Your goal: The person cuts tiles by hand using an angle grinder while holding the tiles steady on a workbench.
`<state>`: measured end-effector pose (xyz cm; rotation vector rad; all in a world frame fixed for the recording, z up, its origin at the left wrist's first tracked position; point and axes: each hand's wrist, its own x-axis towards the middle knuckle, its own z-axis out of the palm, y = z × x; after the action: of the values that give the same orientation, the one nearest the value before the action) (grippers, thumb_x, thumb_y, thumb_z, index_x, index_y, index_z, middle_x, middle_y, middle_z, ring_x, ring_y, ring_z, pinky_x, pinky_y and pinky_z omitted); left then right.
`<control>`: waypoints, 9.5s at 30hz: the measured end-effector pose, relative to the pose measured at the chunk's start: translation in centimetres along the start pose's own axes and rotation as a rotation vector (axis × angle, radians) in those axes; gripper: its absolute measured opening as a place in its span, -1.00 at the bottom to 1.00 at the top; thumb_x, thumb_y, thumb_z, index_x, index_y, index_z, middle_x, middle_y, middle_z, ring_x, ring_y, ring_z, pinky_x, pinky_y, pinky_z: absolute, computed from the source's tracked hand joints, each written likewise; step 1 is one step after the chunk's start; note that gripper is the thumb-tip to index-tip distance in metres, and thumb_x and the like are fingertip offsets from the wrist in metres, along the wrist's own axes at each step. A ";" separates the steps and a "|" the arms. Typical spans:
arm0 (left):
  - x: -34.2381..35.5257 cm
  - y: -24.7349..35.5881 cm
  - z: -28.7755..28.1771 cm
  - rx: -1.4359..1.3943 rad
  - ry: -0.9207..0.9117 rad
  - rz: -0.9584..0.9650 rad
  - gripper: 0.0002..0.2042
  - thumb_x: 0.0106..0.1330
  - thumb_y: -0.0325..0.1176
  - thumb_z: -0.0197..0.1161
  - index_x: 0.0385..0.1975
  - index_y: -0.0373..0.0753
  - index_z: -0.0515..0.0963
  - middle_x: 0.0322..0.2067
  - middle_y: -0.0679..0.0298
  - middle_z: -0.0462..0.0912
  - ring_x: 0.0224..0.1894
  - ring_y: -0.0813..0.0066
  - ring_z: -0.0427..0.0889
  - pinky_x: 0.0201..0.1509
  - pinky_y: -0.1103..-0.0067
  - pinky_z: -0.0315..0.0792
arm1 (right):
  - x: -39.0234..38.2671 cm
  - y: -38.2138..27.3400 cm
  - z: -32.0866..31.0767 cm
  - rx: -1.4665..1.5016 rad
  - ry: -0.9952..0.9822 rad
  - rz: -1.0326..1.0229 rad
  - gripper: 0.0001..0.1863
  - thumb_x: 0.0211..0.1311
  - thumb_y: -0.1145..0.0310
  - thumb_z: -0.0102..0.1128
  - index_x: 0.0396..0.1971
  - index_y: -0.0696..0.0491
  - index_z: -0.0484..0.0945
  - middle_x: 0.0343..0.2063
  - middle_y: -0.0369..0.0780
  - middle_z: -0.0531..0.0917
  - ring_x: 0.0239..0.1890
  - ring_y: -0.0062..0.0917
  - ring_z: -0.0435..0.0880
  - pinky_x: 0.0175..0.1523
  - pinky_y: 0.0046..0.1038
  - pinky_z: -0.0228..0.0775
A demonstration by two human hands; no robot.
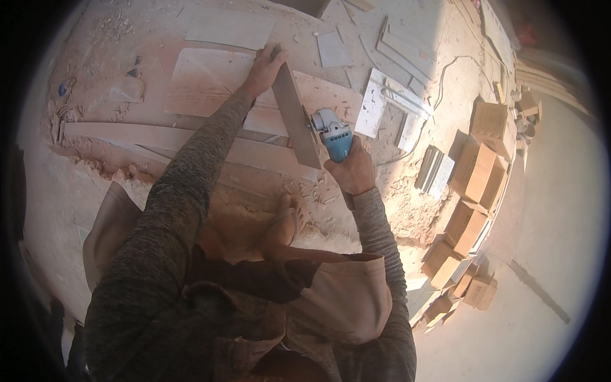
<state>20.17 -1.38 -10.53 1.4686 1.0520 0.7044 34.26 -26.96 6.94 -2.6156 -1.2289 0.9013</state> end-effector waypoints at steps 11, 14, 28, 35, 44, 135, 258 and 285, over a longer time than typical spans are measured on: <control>0.1 -0.1 -0.1 0.005 -0.011 -0.006 -0.29 0.42 0.18 0.17 0.38 -0.22 0.28 0.26 -0.23 0.29 0.33 -0.29 0.36 0.43 0.14 0.30 | 0.5 -0.4 0.0 -0.012 -0.003 -0.032 -0.31 -0.12 0.22 0.46 0.00 0.26 0.41 -0.29 0.19 0.71 -0.18 0.11 0.74 -0.06 -0.04 0.59; 0.0 -0.1 -0.1 -0.001 -0.011 -0.007 -0.29 0.42 0.17 0.18 0.38 -0.21 0.28 0.26 -0.23 0.29 0.34 -0.29 0.35 0.43 0.14 0.29 | 0.3 -1.1 -0.3 -0.006 -0.013 0.011 -0.33 -0.14 0.24 0.44 -0.01 0.29 0.46 -0.26 0.18 0.71 -0.16 0.08 0.74 -0.03 -0.09 0.58; -0.1 0.0 -0.1 -0.030 -0.013 -0.011 -0.29 0.41 0.19 0.16 0.37 -0.21 0.28 0.27 -0.22 0.29 0.34 -0.29 0.33 0.44 0.13 0.28 | 0.5 -1.8 -0.5 0.015 -0.017 0.004 -0.31 -0.15 0.22 0.44 -0.01 0.30 0.46 -0.25 0.17 0.71 -0.16 0.07 0.74 -0.02 -0.11 0.58; -0.1 0.0 0.0 -0.022 0.003 0.002 -0.31 0.42 0.18 0.17 0.36 -0.19 0.29 0.27 -0.22 0.27 0.35 -0.30 0.32 0.45 0.12 0.27 | 1.0 -1.3 -0.3 0.002 -0.011 -0.024 -0.32 -0.12 0.23 0.48 0.00 0.25 0.42 -0.25 0.17 0.72 -0.14 0.09 0.74 -0.03 -0.07 0.60; -0.1 -0.1 0.0 -0.029 -0.013 -0.014 -0.32 0.42 0.17 0.17 0.36 -0.18 0.29 0.26 -0.20 0.28 0.34 -0.29 0.34 0.44 0.11 0.28 | 1.0 -1.8 -0.3 0.004 0.004 -0.022 -0.31 -0.15 0.22 0.45 -0.01 0.29 0.45 -0.27 0.17 0.71 -0.18 0.07 0.74 -0.03 -0.10 0.59; -0.4 0.4 -0.1 -0.026 -0.013 -0.005 -0.34 0.44 0.14 0.16 0.35 -0.21 0.30 0.25 -0.20 0.28 0.35 -0.28 0.31 0.45 0.12 0.24 | 3.4 -2.0 0.6 0.102 -0.009 -0.043 -0.36 -0.14 0.24 0.50 -0.07 0.22 0.43 -0.28 0.11 0.71 -0.19 -0.01 0.74 -0.05 -0.13 0.58; -0.5 0.3 -0.3 -0.054 -0.014 0.021 -0.38 0.44 0.10 0.20 0.33 -0.20 0.33 0.21 -0.17 0.31 0.32 -0.21 0.36 0.42 0.18 0.31 | 3.3 -3.6 0.1 0.019 0.017 -0.047 -0.32 -0.15 0.20 0.49 -0.06 0.29 0.43 -0.27 0.18 0.71 -0.18 0.07 0.74 -0.05 -0.09 0.59; -0.7 0.7 -0.5 -0.051 -0.019 0.011 -0.39 0.45 0.08 0.19 0.32 -0.22 0.33 0.23 -0.18 0.31 0.33 -0.19 0.36 0.42 0.18 0.30 | 4.3 -3.9 0.1 0.063 0.004 -0.049 -0.29 -0.14 0.19 0.48 0.02 0.25 0.44 -0.21 0.15 0.72 -0.13 0.02 0.76 -0.01 -0.14 0.60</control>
<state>19.61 -1.79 -9.64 1.4352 1.0053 0.7190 33.77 -21.28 6.22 -2.5259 -1.2370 0.9108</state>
